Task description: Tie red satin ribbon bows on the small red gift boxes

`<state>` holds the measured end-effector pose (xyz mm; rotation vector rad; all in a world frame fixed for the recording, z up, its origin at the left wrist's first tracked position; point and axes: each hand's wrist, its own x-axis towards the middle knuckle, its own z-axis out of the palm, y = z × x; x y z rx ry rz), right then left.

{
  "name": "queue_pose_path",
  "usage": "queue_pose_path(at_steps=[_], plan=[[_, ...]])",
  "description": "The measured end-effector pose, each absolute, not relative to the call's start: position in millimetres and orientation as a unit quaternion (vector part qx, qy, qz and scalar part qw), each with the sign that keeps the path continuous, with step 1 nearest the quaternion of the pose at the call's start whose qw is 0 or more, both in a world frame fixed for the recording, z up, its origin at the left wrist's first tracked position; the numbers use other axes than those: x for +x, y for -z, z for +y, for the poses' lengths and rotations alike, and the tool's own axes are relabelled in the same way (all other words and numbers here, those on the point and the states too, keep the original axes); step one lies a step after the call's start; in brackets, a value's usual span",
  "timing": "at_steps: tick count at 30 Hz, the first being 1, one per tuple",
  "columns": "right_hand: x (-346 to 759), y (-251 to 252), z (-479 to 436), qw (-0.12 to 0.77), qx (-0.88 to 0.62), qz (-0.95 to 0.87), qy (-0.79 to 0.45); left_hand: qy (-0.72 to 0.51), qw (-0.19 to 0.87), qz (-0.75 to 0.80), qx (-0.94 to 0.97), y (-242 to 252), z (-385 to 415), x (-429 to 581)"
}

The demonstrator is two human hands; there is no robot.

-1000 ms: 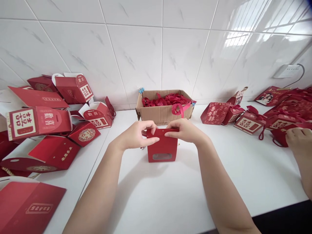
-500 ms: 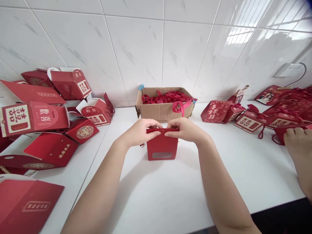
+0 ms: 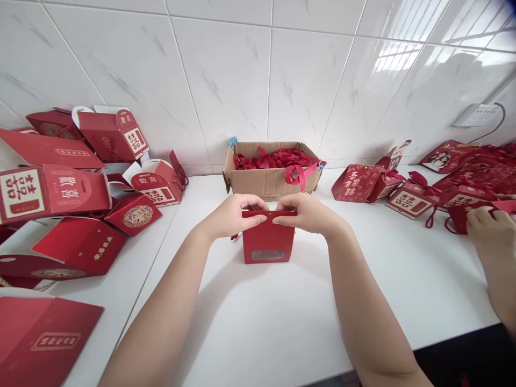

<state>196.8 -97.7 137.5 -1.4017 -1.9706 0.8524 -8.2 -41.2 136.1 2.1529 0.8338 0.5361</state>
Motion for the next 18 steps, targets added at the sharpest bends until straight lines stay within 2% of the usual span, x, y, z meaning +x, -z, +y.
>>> queue_pose_path(at_steps=[5, 10, 12, 14, 18], plan=[[196, -138, -98, 0.289, -0.536, -0.728, -0.314, -0.209, 0.360, 0.349, 0.839, -136, -43, -6], [217, -124, -85, 0.297, -0.484, -0.713, -0.411, -0.195, 0.354, 0.340, 0.849, -137, -41, -12], [235, -109, -77, 0.298, -0.536, -0.685, -0.394, -0.188, 0.355, 0.325, 0.856, -138, -37, -17], [252, -91, -68, 0.205, -0.662, -0.648, -0.316, -0.179, 0.359, 0.310, 0.862, -139, -34, -21], [270, -62, -59, 0.141, -0.680, -0.640, -0.329, -0.167, 0.364, 0.298, 0.867, -140, -29, -27]])
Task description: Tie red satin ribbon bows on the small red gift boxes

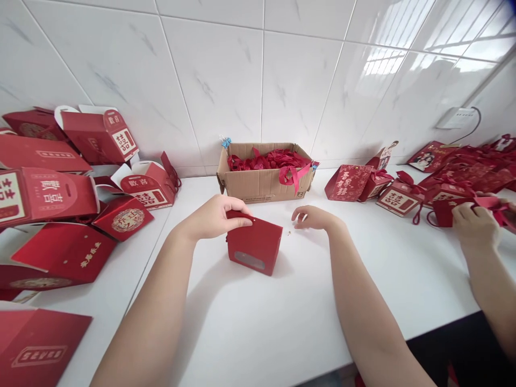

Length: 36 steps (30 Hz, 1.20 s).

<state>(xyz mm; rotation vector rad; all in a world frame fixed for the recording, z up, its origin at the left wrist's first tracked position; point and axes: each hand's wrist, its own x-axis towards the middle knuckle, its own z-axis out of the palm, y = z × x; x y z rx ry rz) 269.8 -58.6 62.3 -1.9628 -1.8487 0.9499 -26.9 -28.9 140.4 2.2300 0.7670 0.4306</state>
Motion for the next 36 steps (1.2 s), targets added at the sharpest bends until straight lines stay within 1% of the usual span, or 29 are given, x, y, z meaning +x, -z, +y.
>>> queue_pose_path(at_steps=[6, 12, 19, 23, 26, 28, 31, 32, 36], plan=[[265, -53, -55, 0.119, -0.639, -0.667, -0.364, -0.149, 0.369, 0.287, 0.871, -141, -27, -27], [264, -54, -57, 0.127, -0.626, -0.677, -0.364, -0.148, 0.389, 0.279, 0.865, -139, -26, -27], [264, -48, -53, 0.112, -0.617, -0.683, -0.374, -0.159, 0.409, 0.279, 0.854, -135, -23, -26], [261, -50, -51, 0.126, -0.614, -0.680, -0.379, -0.156, 0.419, 0.282, 0.849, -135, -22, -26], [251, -70, -57, 0.162, -0.602, -0.686, -0.374, -0.168, 0.414, 0.245, 0.861, -140, -24, -30], [239, -94, -69, 0.212, -0.579, -0.697, -0.368, -0.176, 0.432, 0.190, 0.864, -145, -28, -34], [214, -135, -98, 0.359, -0.451, -0.730, -0.367, -0.180, 0.493, 0.084, 0.847, -155, -35, -41], [205, -147, -109, 0.388, -0.412, -0.742, -0.360, -0.179, 0.516, 0.053, 0.836, -158, -37, -42], [172, -176, -147, 0.443, -0.289, -0.794, -0.301, -0.143, 0.579, 0.009, 0.803, -165, -43, -43]])
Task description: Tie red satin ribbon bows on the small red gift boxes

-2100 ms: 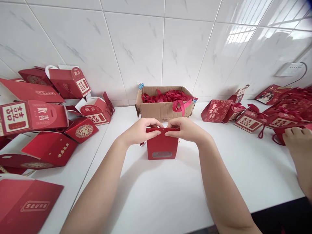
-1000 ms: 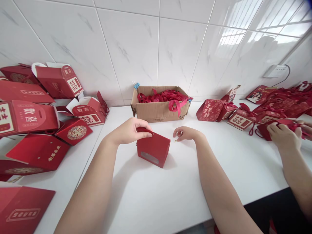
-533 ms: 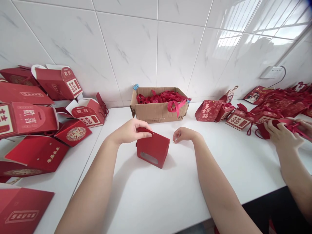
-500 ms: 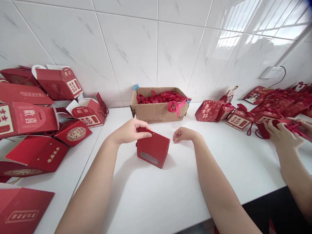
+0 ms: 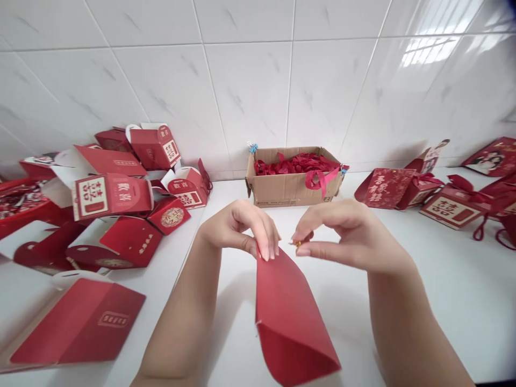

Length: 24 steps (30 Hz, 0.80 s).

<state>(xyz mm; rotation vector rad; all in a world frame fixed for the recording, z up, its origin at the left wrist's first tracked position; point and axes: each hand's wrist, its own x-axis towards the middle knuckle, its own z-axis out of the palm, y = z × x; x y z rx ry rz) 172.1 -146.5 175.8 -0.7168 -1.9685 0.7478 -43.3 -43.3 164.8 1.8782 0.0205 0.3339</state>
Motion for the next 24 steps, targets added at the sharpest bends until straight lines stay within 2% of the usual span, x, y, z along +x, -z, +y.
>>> queue_pose_path(at_steps=[6, 14, 20, 24], plan=[[144, -177, -169, 0.461, -0.263, -0.831, -0.165, -0.102, 0.626, -0.026, 0.773, -163, -47, -36], [140, -174, -182, 0.444, -0.297, -0.844, -0.041, -0.099, 0.622, -0.021, 0.777, -161, -48, -35], [141, -171, -184, 0.435, -0.309, -0.846, -0.002, -0.146, 0.617, -0.097, 0.767, -155, -46, -33], [141, -172, -185, 0.430, -0.314, -0.846, 0.004, -0.140, 0.620, -0.087, 0.767, -154, -46, -32]])
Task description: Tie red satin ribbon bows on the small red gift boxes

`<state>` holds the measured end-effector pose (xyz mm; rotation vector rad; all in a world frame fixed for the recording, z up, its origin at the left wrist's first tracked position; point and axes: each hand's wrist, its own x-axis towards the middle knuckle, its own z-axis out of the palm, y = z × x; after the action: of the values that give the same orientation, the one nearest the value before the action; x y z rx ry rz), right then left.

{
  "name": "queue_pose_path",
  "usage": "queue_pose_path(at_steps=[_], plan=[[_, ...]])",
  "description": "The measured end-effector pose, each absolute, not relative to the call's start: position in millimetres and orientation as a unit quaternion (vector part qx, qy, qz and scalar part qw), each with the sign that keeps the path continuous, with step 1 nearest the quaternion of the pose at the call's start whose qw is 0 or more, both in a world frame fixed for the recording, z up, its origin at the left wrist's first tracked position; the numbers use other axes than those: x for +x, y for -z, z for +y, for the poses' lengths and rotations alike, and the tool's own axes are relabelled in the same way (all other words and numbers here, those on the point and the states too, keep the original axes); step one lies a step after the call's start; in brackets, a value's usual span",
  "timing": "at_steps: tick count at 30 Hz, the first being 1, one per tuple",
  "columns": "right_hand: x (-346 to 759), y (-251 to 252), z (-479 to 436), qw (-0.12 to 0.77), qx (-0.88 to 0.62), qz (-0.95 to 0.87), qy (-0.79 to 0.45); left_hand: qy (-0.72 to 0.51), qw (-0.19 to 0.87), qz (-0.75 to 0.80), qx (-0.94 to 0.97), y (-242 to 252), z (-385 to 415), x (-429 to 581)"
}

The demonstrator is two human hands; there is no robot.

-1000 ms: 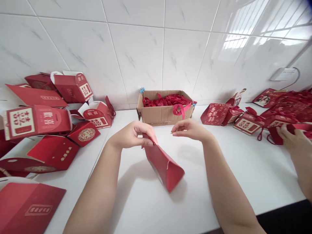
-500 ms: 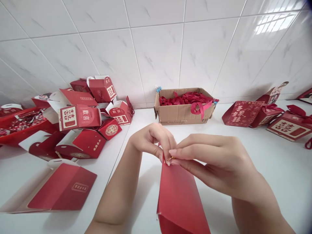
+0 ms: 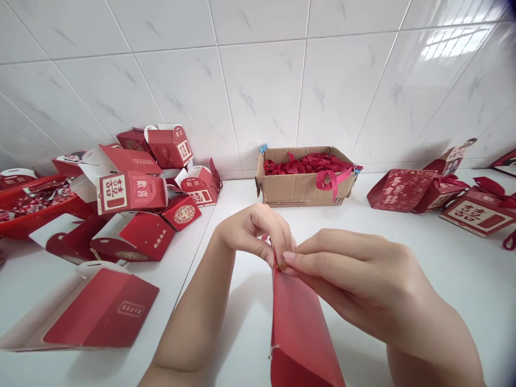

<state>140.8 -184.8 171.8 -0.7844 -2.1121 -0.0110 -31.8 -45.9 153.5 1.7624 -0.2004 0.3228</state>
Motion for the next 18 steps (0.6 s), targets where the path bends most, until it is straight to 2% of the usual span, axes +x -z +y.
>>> queue_pose_path(at_steps=[6, 18], plan=[[141.4, -172.5, -186.1, 0.418, -0.328, -0.847, 0.004, -0.134, 0.613, -0.093, 0.773, -152.6, -44.2, -31.8], [147.2, -173.4, -181.7, 0.391, -0.327, -0.859, -0.042, -0.081, 0.594, 0.029, 0.800, -161.1, -50.4, -30.9]])
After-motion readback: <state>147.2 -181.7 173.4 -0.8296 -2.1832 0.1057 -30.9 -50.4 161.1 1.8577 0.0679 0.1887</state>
